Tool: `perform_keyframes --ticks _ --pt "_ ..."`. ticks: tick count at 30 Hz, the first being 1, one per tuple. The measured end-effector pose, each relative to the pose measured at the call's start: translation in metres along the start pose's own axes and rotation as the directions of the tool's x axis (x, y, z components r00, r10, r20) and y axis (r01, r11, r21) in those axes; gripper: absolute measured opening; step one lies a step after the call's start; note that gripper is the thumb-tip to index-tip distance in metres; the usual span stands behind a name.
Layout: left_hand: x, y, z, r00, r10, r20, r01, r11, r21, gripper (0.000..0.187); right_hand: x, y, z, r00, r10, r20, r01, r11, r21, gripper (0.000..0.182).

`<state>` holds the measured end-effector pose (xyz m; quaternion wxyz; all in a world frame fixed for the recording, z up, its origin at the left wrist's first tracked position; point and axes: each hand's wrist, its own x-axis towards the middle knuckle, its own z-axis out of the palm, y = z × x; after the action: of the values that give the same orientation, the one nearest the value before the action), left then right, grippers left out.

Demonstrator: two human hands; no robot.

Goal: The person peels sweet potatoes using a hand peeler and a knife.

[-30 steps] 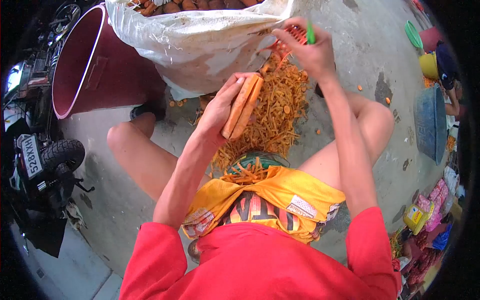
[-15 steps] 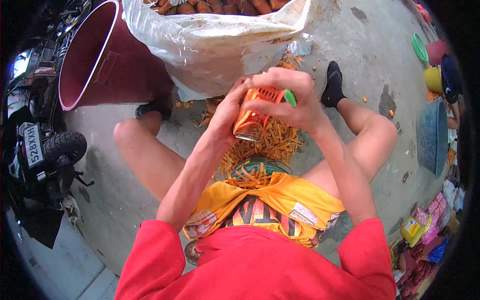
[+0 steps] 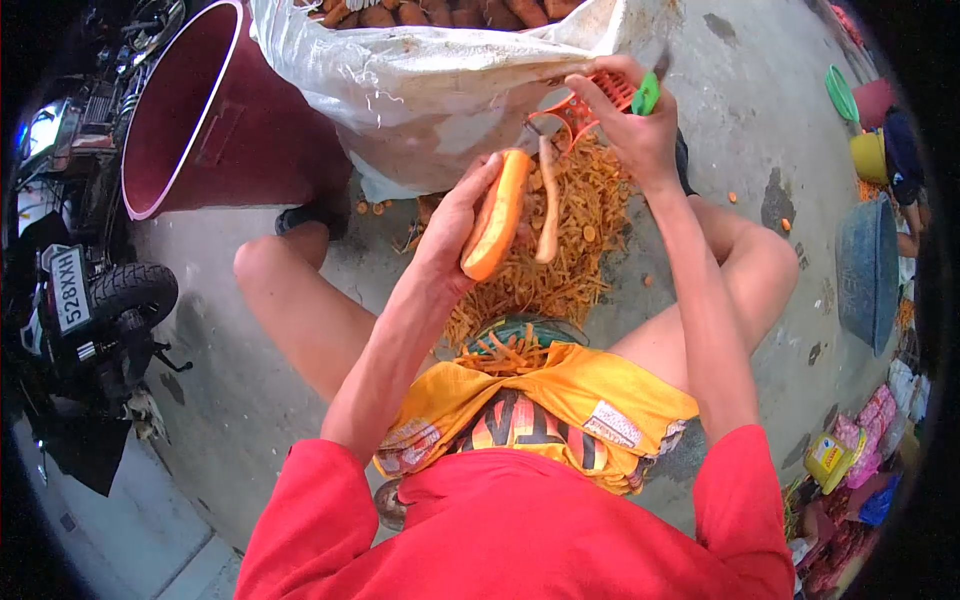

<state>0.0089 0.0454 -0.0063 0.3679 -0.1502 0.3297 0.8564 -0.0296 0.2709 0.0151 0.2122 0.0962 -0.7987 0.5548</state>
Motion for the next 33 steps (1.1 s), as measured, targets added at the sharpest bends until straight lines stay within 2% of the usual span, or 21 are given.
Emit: perform_keyframes --ticks 2,3,6,7,8,11,13,16,17,18,19,20,22,23,24,26,27,28,30,32,33 --pt "0.003 0.001 0.004 0.997 0.067 0.032 -0.068 0.997 0.03 0.034 -0.008 -0.018 0.007 0.997 0.06 0.052 -0.076 0.911 0.406 0.014" --pt "0.007 0.0 0.018 0.992 0.087 -0.095 -0.09 0.995 -0.032 0.033 -0.021 -0.025 0.013 0.993 -0.093 0.076 0.089 0.995 0.051 0.018" --pt "-0.001 0.002 0.027 0.99 0.086 -0.113 -0.08 0.995 0.06 0.028 -0.016 -0.023 0.019 0.923 -0.342 0.177 0.315 0.935 0.163 0.024" --pt "-0.006 0.004 0.02 0.995 0.1 -0.005 -0.097 0.976 0.197 0.026 -0.006 -0.013 0.016 0.968 -0.239 0.079 0.232 0.969 0.089 0.027" --pt "-0.008 0.001 0.014 0.996 0.088 -0.01 -0.084 0.976 0.2 0.026 -0.002 -0.008 0.001 0.969 0.229 0.091 -0.244 0.943 0.228 0.028" --pt "-0.002 0.001 0.01 0.998 0.023 -0.058 -0.021 0.999 0.04 0.03 0.003 0.001 -0.006 0.987 0.162 -0.013 -0.155 0.963 0.22 0.029" --pt "-0.002 0.003 0.029 0.997 0.036 -0.073 -0.038 0.999 -0.028 0.032 -0.021 -0.03 0.017 0.976 -0.193 0.106 0.18 0.977 0.115 0.03" --pt "0.008 0.001 0.012 0.993 0.056 -0.101 -0.061 0.997 -0.049 0.039 -0.019 -0.04 0.019 0.899 -0.333 0.285 0.285 0.938 0.196 0.031" --pt "0.005 -0.002 0.003 0.993 0.083 -0.088 -0.079 0.996 0.047 0.04 -0.014 -0.022 0.019 0.953 -0.236 0.191 0.216 0.969 0.119 0.027" --pt "0.003 -0.003 -0.001 0.993 0.106 -0.061 -0.096 0.985 0.143 0.04 -0.009 -0.012 0.018 0.987 0.104 0.126 -0.146 0.909 0.391 0.019" --pt "-0.005 0.004 0.006 0.997 0.017 -0.082 -0.004 0.987 0.163 0.042 0.001 0.001 0.009 0.991 0.127 0.046 -0.134 0.963 0.232 0.016" --pt "-0.009 0.005 0.015 0.997 0.026 -0.067 -0.015 0.986 0.167 0.042 0.01 0.011 -0.001 0.991 0.126 -0.038 -0.123 0.99 0.061 0.014" --pt "-0.007 0.009 0.032 0.992 0.108 -0.07 -0.096 0.983 0.159 0.026 -0.002 -0.016 0.009 0.988 0.14 0.057 -0.151 0.913 0.379 0.02" --pt "0.001 0.005 0.027 0.995 0.086 -0.059 -0.084 0.995 0.045 0.025 -0.012 -0.041 0.015 0.988 -0.139 0.061 0.138 0.99 0.022 0.026" --pt "-0.001 0.007 0.03 0.994 0.096 -0.051 -0.094 0.995 0.042 0.025 -0.011 -0.048 0.017 0.986 -0.151 0.064 0.15 0.989 0.018 0.026" --pt "-0.01 0.006 0.034 0.975 0.167 -0.148 -0.151 0.982 0.11 0.025 -0.015 -0.052 0.019 0.904 -0.298 0.308 0.253 0.951 0.178 0.031" --pt "-0.007 0.005 0.012 0.992 0.12 0.029 -0.123 0.977 0.175 0.035 -0.01 -0.023 0.022 0.969 -0.183 0.166 0.157 0.975 0.16 0.03" --pt "-0.009 0.003 0.013 0.993 0.111 0.026 -0.114 0.978 0.177 0.035 -0.002 -0.005 0.014 0.971 -0.175 0.162 0.149 0.976 0.16 0.03" --pt "-0.007 0.007 0.02 0.987 0.122 -0.104 -0.108 0.985 0.134 0.035 0.016 0.016 -0.003 0.981 0.186 -0.047 -0.175 0.969 0.176 0.029" --pt "0.0 0.008 0.018 0.987 0.083 -0.14 -0.072 0.994 0.082 0.034 0.003 -0.024 0.003 0.979 0.201 -0.039 -0.182 0.944 0.276 0.025" --pt "0.002 0.007 0.028 0.981 0.08 -0.178 -0.082 0.997 -0.001 0.034 -0.011 -0.047 0.013 0.998 -0.019 0.065 0.005 0.979 0.202 0.024"
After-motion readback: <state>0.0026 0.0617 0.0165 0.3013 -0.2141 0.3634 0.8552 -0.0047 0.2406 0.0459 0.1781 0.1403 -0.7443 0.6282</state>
